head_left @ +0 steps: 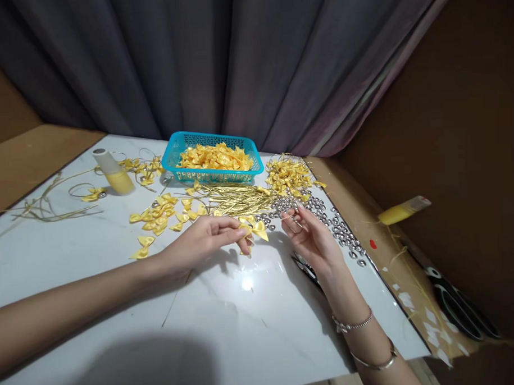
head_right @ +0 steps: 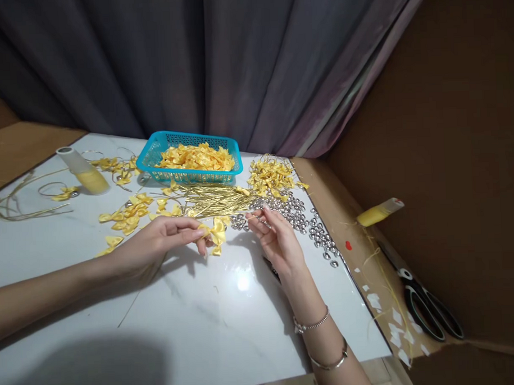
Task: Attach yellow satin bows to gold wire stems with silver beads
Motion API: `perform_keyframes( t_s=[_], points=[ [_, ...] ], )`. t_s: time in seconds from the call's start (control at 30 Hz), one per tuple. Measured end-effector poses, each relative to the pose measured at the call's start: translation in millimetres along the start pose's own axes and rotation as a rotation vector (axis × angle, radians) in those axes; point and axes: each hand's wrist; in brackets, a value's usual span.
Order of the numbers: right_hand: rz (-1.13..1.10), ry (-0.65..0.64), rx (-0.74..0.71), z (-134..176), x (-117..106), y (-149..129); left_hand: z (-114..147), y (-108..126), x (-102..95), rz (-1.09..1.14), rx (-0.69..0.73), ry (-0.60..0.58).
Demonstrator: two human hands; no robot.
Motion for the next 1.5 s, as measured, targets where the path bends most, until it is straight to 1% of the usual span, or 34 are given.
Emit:
perform_keyframes(
  t_s=[0.13, 0.3, 0.4, 0.5, 0.57, 0.6, 0.63, 0.67, 0.73, 0.77, 0.8, 0.83, 0.9, 1.0, 1.23, 1.4, 1.5],
  points=[
    [-0.063, 0.016, 0.03, -6.7, -3.8, -3.6, 1.4, 2.3, 0.6, -0.01, -0.021, 0.015],
    [-0.124, 0.008, 0.027, -12.2, -7.6, -12.7, 2.6, 7.1, -1.3, -0.051, -0.019, 0.037],
    [-0.127, -0.035, 0.027, -8.9, -5.0, -15.0, 3.0, 10.7, -2.1, -0.078, -0.009, 0.028],
    [-0.072, -0.101, 0.058, -3.4, -1.3, -12.7, 3.5, 13.3, -1.6, -0.072, -0.015, 0.004],
    [-0.019, -0.139, 0.084, -1.0, -0.4, -10.2, 3.3, 13.2, -1.6, -0.103, -0.001, 0.015],
    [0.007, -0.154, 0.096, -0.4, -0.6, -9.2, 2.8, 12.2, -2.1, -0.155, 0.037, 0.039],
    [0.03, -0.165, 0.105, -0.3, -1.2, -8.6, 1.9, 10.5, -3.1, -0.231, 0.108, 0.079],
    [0.05, -0.172, 0.113, -0.4, -1.9, -8.2, 0.7, 8.1, -4.5, -0.323, 0.207, 0.13],
    [0.084, -0.177, 0.122, -1.3, -3.5, -8.4, -2.2, 2.3, -8.5, -0.494, 0.453, 0.236],
    [0.098, -0.177, 0.125, -1.7, -4.1, -8.6, -3.6, -0.4, -10.8, -0.556, 0.567, 0.269],
    [0.111, -0.176, 0.126, -2.2, -4.5, -8.8, -4.8, -2.5, -13.1, -0.607, 0.651, 0.279],
    [0.123, -0.175, 0.127, -2.6, -4.8, -8.9, -5.8, -3.7, -15.3, -0.645, 0.71, 0.282],
    [0.149, -0.169, 0.127, -3.3, -5.0, -9.2, -6.7, -3.3, -18.9, -0.691, 0.763, 0.279],
    [0.19, -0.15, 0.122, -4.7, -5.4, -10.0, -6.2, 2.9, -21.9, -0.688, 0.754, 0.292],
    [0.259, -0.101, 0.088, -10.9, -10.7, -11.5, -0.9, 16.8, -22.9, -0.547, 0.624, 0.279],
    [0.339, -0.095, 0.075, -15.0, -14.5, -10.1, 1.5, 22.2, -23.6, -0.421, 0.442, 0.309],
    [0.41, -0.105, 0.064, -15.4, -15.4, -8.8, 2.1, 25.4, -23.5, -0.332, 0.395, 0.337]
  ],
)
Point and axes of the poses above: each hand's wrist, its own z-axis away from the middle knuckle, its own x-axis out of the palm, y = z × x, and after that the axes turned 10 degrees about y, right-handed
